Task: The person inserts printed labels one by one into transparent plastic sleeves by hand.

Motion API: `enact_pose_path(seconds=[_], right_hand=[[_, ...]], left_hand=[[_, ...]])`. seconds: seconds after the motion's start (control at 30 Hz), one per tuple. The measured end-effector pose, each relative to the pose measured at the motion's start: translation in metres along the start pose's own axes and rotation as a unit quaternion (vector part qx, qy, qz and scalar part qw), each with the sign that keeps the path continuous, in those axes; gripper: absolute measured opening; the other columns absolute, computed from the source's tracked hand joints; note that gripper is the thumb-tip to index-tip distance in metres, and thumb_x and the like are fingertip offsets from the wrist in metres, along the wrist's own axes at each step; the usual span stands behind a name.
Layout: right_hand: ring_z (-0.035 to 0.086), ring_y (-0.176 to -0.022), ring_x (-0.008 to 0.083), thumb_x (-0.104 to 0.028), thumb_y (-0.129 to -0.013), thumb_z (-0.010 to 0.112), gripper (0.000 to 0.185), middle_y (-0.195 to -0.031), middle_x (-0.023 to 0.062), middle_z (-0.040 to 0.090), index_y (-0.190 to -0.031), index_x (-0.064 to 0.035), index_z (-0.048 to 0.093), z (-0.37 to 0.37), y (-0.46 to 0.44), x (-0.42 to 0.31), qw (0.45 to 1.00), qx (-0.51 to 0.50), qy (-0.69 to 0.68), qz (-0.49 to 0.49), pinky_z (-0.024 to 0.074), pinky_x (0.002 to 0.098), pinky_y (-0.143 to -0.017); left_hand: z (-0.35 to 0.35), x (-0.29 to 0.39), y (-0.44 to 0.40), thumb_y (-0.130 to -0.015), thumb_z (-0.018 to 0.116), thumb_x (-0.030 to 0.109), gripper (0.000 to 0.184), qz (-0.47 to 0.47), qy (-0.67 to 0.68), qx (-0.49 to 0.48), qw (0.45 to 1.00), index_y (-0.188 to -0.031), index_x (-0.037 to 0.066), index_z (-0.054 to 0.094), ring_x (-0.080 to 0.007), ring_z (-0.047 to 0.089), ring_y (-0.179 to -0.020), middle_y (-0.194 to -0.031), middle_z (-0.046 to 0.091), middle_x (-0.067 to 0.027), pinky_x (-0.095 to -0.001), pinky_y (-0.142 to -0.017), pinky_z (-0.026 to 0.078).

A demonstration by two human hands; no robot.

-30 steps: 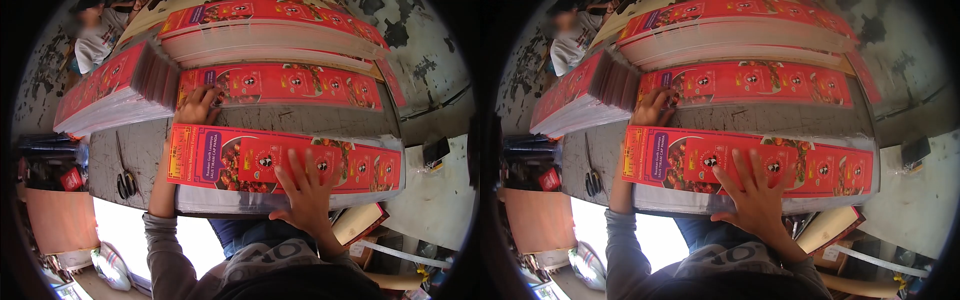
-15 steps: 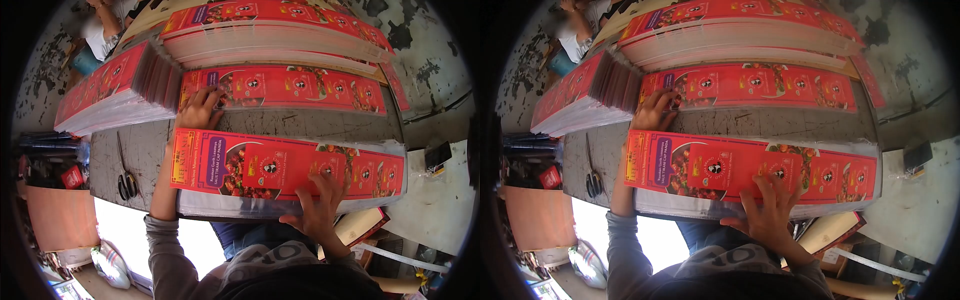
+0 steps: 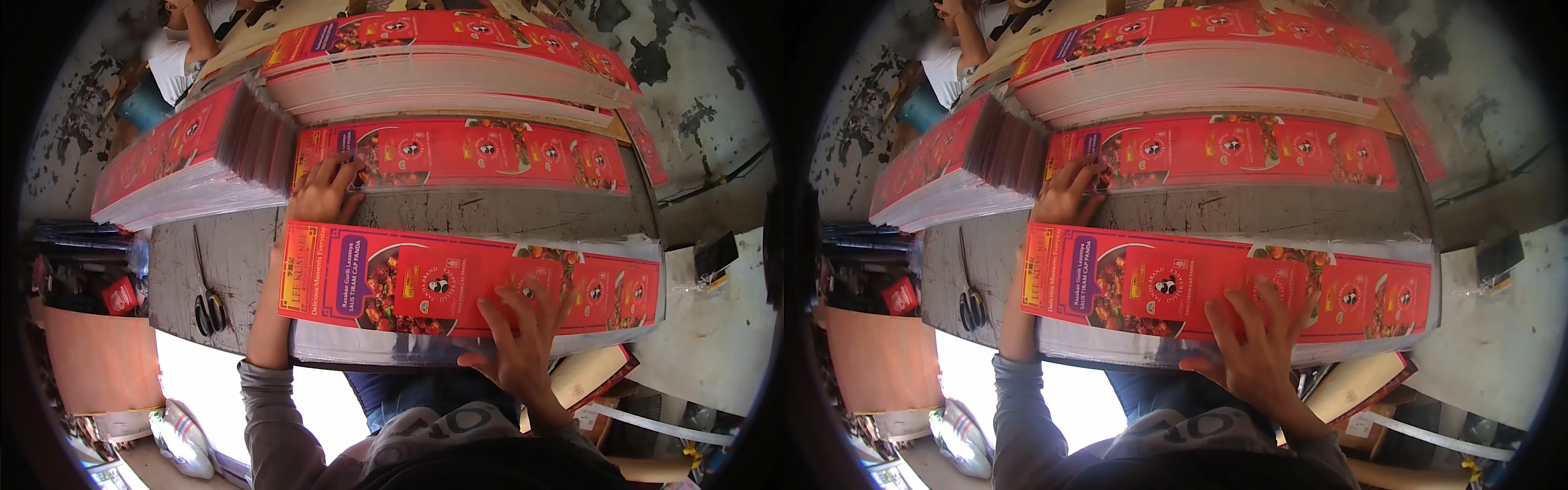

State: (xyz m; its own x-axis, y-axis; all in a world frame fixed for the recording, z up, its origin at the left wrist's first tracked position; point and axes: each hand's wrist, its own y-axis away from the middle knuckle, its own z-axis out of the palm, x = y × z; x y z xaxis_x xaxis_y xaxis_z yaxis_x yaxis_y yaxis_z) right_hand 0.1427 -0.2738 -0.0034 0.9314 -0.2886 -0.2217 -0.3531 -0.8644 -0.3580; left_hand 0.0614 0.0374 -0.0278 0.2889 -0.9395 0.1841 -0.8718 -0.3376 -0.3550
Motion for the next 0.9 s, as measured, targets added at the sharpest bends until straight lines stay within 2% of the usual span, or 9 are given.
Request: enact_pose_path(seconds=[0.13,0.23,0.3,0.43,0.53,0.63,0.77,0.83,0.9], right_hand=[[0.034,-0.121,0.0355,-0.063,-0.073,0.053,0.067,-0.119,0.0108,0.047,-0.114,-0.0098,0.055,-0.001,0.003,0.004,0.999,-0.035,0.001,0.0,0.0036,0.0727,-0.093],[0.038,-0.12,0.0333,-0.063,-0.073,0.052,0.071,-0.125,0.0084,0.045,-0.118,-0.0084,0.051,-0.002,0.007,0.003,1.0,0.026,0.008,-0.008,0.0021,0.0727,-0.093],[0.043,-0.117,0.0287,-0.065,-0.079,0.04,0.069,-0.124,0.01,0.047,-0.121,-0.0106,0.047,-0.002,0.008,0.002,0.997,-0.066,0.016,0.021,0.0042,0.0681,-0.097],[0.043,-0.117,0.0288,-0.064,-0.079,0.041,0.067,-0.129,0.0116,0.043,-0.122,-0.012,0.047,-0.004,0.009,0.009,0.999,-0.048,0.005,0.007,0.0047,0.0671,-0.098],[0.04,-0.12,0.031,-0.063,-0.074,0.05,0.073,-0.134,0.0122,0.036,-0.126,-0.0133,0.044,-0.013,-0.002,0.03,0.996,-0.049,-0.008,0.073,0.0046,0.0656,-0.099],[0.033,-0.123,0.0334,-0.055,-0.06,0.069,0.088,-0.133,0.0136,0.032,-0.132,-0.0137,0.038,-0.03,-0.01,0.062,0.985,-0.083,0.038,0.144,0.0097,0.0626,-0.101],[0.035,-0.119,0.0342,-0.052,-0.057,0.072,0.089,-0.127,0.0135,0.036,-0.13,-0.0135,0.038,-0.033,-0.013,0.085,0.985,-0.079,0.013,0.154,0.0141,0.0597,-0.102],[0.037,-0.117,0.0335,-0.049,-0.055,0.075,0.087,-0.122,0.0137,0.039,-0.125,-0.01,0.041,-0.031,-0.015,0.087,0.977,-0.075,-0.018,0.198,0.0182,0.056,-0.103],[0.038,-0.116,0.0332,-0.05,-0.055,0.074,0.085,-0.121,0.0138,0.04,-0.12,-0.0077,0.042,-0.03,-0.017,0.088,0.983,-0.057,0.009,0.177,0.0202,0.0552,-0.103]], left_hand=[[0.0,0.0,0.002,-0.073,0.066,0.013,0.047,-0.001,0.008,-0.001,1.0,-0.117,0.014,0.049,-0.029,0.051,-0.108,-0.119,0.048,-0.008,-0.0421,-0.087,0.043],[-0.002,0.002,0.002,-0.073,0.066,0.013,0.047,-0.006,0.004,-0.008,1.0,-0.117,0.013,0.049,-0.0287,0.052,-0.107,-0.119,0.048,-0.0078,-0.0419,-0.087,0.043],[-0.001,0.002,0.002,-0.074,0.065,0.013,0.046,-0.004,0.007,-0.01,1.0,-0.117,0.013,0.049,-0.0287,0.052,-0.106,-0.119,0.047,-0.0078,-0.0422,-0.087,0.043],[-0.001,0.002,0.002,-0.073,0.066,0.011,0.045,0.008,0.007,0.008,1.0,-0.116,0.012,0.05,-0.028,0.054,-0.103,-0.115,0.05,-0.0089,-0.0414,-0.086,0.044],[-0.017,0.002,0.0,-0.074,0.064,0.007,0.04,0.011,0.049,-0.023,0.998,-0.112,0.009,0.051,-0.0286,0.058,-0.095,-0.107,0.054,-0.0114,-0.0386,-0.08,0.047],[-0.037,0.002,0.0,-0.075,0.062,0.002,0.034,-0.04,0.141,-0.025,0.989,-0.108,0.006,0.053,-0.0297,0.061,-0.088,-0.1,0.056,-0.0141,-0.0361,-0.073,0.05],[-0.046,0.008,0.021,-0.077,0.062,0.007,0.03,-0.035,0.108,-0.056,0.992,-0.105,0.005,0.053,-0.0341,0.06,-0.081,-0.095,0.057,-0.0124,-0.0422,-0.068,0.05],[-0.044,0.016,0.041,-0.077,0.062,0.007,0.031,-0.029,0.128,-0.065,0.989,-0.106,0.005,0.053,-0.033,0.06,-0.087,-0.1,0.056,-0.013,-0.0401,-0.07,0.05],[-0.052,0.023,0.054,-0.076,0.063,0.008,0.034,-0.066,0.162,-0.069,0.982,-0.108,0.005,0.053,-0.0327,0.059,-0.092,-0.104,0.055,-0.0129,-0.0395,-0.073,0.05]])
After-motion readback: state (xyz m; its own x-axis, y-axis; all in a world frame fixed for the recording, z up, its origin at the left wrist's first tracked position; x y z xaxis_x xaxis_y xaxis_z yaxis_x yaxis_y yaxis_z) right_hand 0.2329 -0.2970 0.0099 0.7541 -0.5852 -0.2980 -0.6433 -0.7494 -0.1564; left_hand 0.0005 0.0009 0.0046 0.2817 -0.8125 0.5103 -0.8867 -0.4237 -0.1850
